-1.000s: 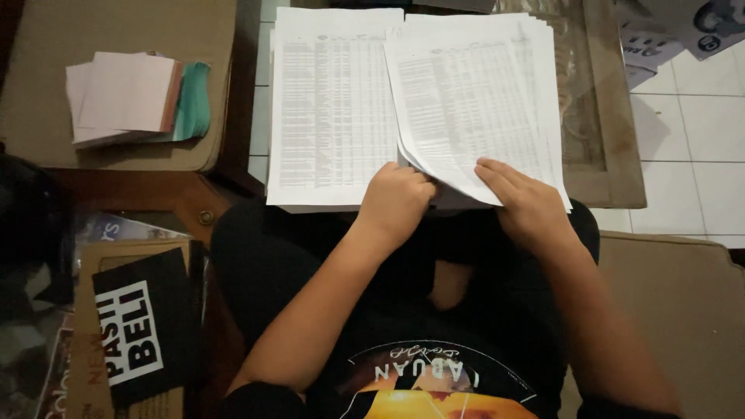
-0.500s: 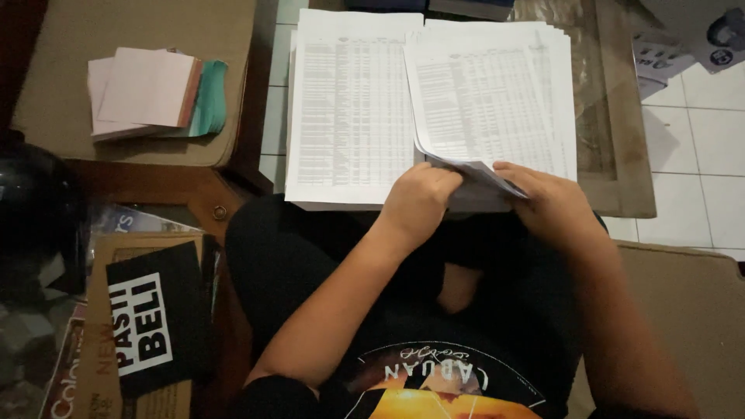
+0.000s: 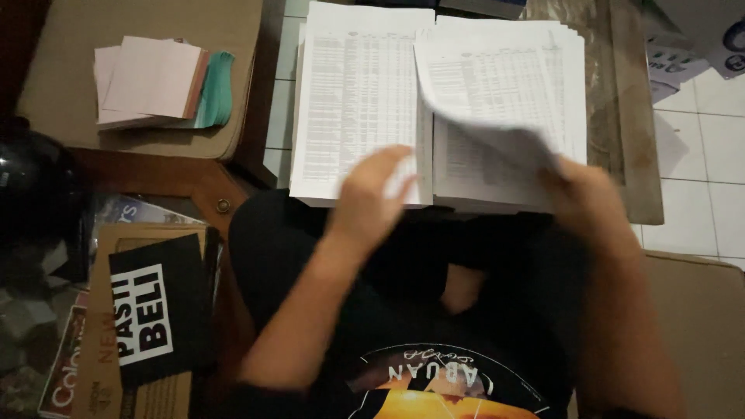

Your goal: Flipping through a large stack of printed documents to inspect or count them.

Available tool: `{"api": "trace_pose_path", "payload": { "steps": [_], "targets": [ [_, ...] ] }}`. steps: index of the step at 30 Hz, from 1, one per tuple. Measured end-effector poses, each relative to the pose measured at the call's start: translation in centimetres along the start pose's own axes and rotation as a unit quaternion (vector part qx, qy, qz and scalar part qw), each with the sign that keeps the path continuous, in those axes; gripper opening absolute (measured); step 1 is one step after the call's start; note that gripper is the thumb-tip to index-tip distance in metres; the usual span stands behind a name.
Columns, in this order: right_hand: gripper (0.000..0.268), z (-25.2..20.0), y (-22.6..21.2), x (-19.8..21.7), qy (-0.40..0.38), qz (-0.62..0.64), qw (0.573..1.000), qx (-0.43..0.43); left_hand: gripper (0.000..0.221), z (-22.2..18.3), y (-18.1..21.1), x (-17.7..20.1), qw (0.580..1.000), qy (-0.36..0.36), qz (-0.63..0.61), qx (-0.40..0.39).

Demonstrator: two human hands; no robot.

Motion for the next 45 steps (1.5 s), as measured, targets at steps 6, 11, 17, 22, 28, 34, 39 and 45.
{"api": "trace_pose_path", "payload": {
  "steps": [6, 11, 17, 22, 28, 34, 39, 45],
  "targets": [
    [0.02, 3.1, -6.5, 3.8, 0.19, -0.076, 0.977, 0.062, 0.028, -4.1, -5.8, 5.5, 0.921, -0.248, 0.246, 0.172],
    [0.035, 8.9, -18.3, -1.7, 0.151, -0.085, 0.979, 0.112, 0.022, -5.0, -7.5, 5.5, 0.94, -0.233, 0.21, 0.137],
    [0.014, 8.5, -21.3, -9.3, 0.021, -0.157, 0.982, 0.106, 0.007, -5.7, -8.8, 5.6, 0.915, -0.254, 0.291, 0.113],
    [0.03, 6.5, -23.0, -9.9, 0.084, -0.135, 0.972, 0.172, 0.009, -5.6, -7.3, 6.3, 0.934, -0.161, 0.319, -0.009],
    [0.022, 6.9, -21.8, -6.7, 0.157, -0.104, 0.973, 0.13, 0.008, -2.3, -2.2, 8.5, 0.935, 0.066, 0.346, -0.042],
    [0.02, 5.3, -10.8, 3.0, 0.224, 0.2, 0.953, 0.038, 0.076, 0.3, -8.2, 10.3, 0.944, 0.262, 0.148, 0.139],
    [0.042, 5.1, -1.7, 2.9, 0.172, 0.552, 0.804, -0.141, 0.061, 4.1, -11.6, 6.7, 0.895, 0.03, -0.187, 0.403],
    [0.046, 5.2, 3.8, -1.6, 0.086, 0.456, 0.852, -0.245, 0.052, 3.9, -10.7, 4.2, 0.858, -0.059, -0.136, 0.491]
  ]
}}
Point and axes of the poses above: each hand's wrist, its own z-axis towards the middle knuckle, its own x-axis out of the back of the hand, y = z × x, the point moved 7 cm from there along z, towards the middle knuckle, and after that the axes turned 9 degrees about -y, right-handed, at the moved point
